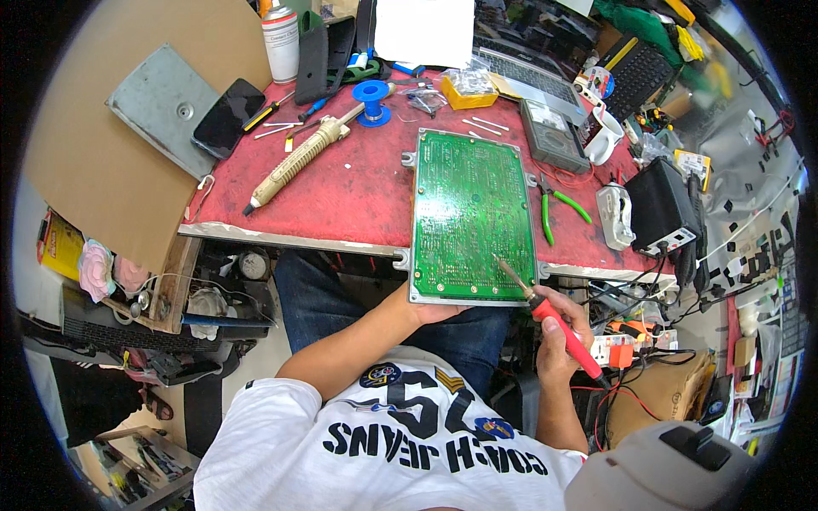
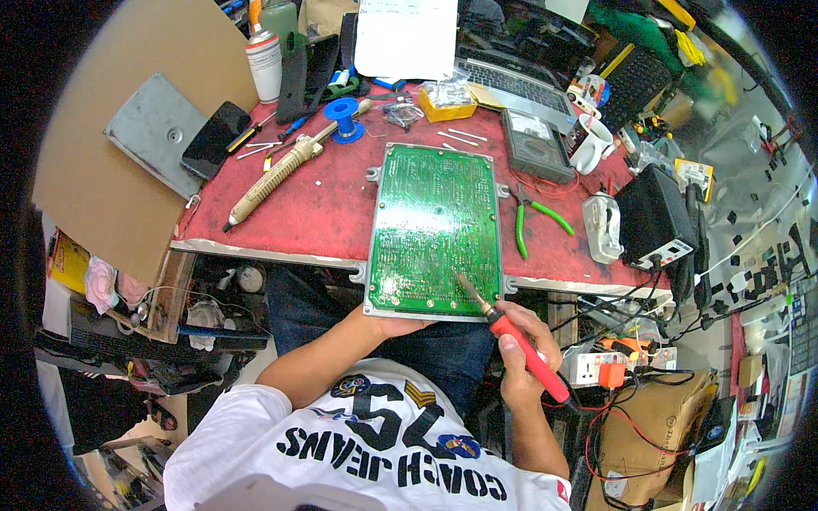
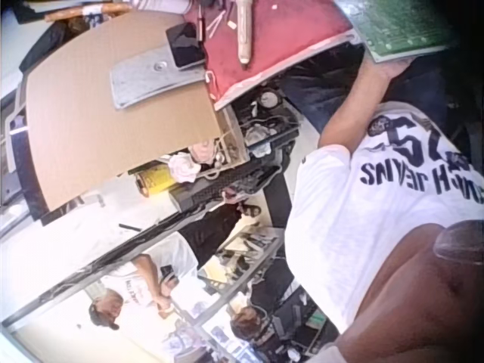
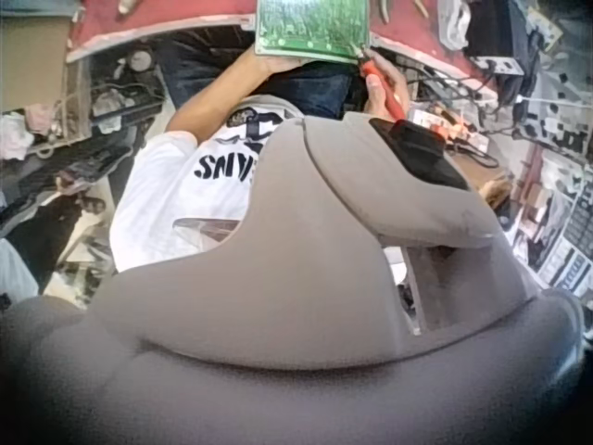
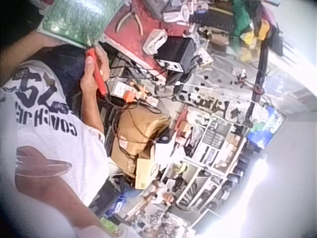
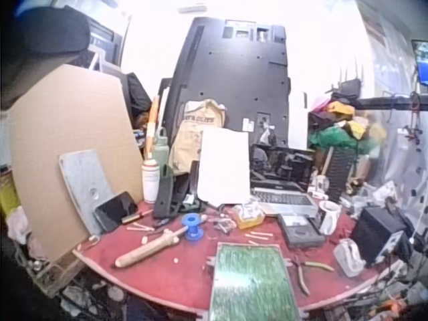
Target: The person uses a soldering iron and a desoldering pump to remove components from a green circuit board. They then place a new component onto the board and solder it in place. The person flips the board over to inspect the connections.
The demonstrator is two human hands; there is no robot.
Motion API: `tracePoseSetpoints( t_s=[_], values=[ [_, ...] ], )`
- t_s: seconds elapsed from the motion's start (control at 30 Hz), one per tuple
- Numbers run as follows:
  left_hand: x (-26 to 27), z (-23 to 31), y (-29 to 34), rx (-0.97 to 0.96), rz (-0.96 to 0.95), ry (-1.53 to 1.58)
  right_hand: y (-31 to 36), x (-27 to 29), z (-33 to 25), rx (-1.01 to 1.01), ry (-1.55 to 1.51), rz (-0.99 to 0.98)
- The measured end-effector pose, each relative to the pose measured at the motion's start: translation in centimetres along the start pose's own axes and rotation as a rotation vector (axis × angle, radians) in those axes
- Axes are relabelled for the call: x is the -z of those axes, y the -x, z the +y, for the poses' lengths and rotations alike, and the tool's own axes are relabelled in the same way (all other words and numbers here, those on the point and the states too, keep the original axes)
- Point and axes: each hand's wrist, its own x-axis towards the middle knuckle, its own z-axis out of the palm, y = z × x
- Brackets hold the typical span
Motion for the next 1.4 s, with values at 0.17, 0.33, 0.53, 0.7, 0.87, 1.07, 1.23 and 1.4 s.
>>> tracePoseSetpoints(
  t_s=[0.17, 0.33, 0.53, 0.7, 0.87, 1.07, 1.23, 1.4],
  values=[
    [0.6, 0.0, 0.1, -0.022, 0.108, -0.021, -0.3, -0.1, -0.3, 0.023, 0.068, -0.035],
    [0.8, -0.1, 0.0, -0.013, 0.148, -0.061, -0.4, -0.3, -0.3, 0.037, 0.13, -0.035],
    [0.4, -0.2, 0.1, -0.014, 0.124, -0.012, -0.4, -0.3, -0.2, 0.049, 0.145, -0.054],
    [0.1, -0.3, 0.2, -0.019, 0.204, -0.01, -0.4, -0.3, -0.2, 0.034, 0.147, -0.056],
    [0.4, -0.6, 0.5, -0.036, 0.087, 0.076, -0.4, -0.3, -0.4, 0.01, 0.129, -0.062],
    [0.0, -0.9, 0.7, -0.05, 0.132, 0.074, -0.3, -0.3, -0.3, 0.028, 0.147, -0.065],
    [0.1, -1.4, 0.6, -0.08, 0.261, 0.076, -0.1, -0.2, -0.3, -0.028, 0.127, -0.054],
    [0.9, -1.5, 0.6, -0.059, 0.228, 0.08, -0.2, -0.2, -0.1, 0.024, 0.183, -0.071]
  ],
)
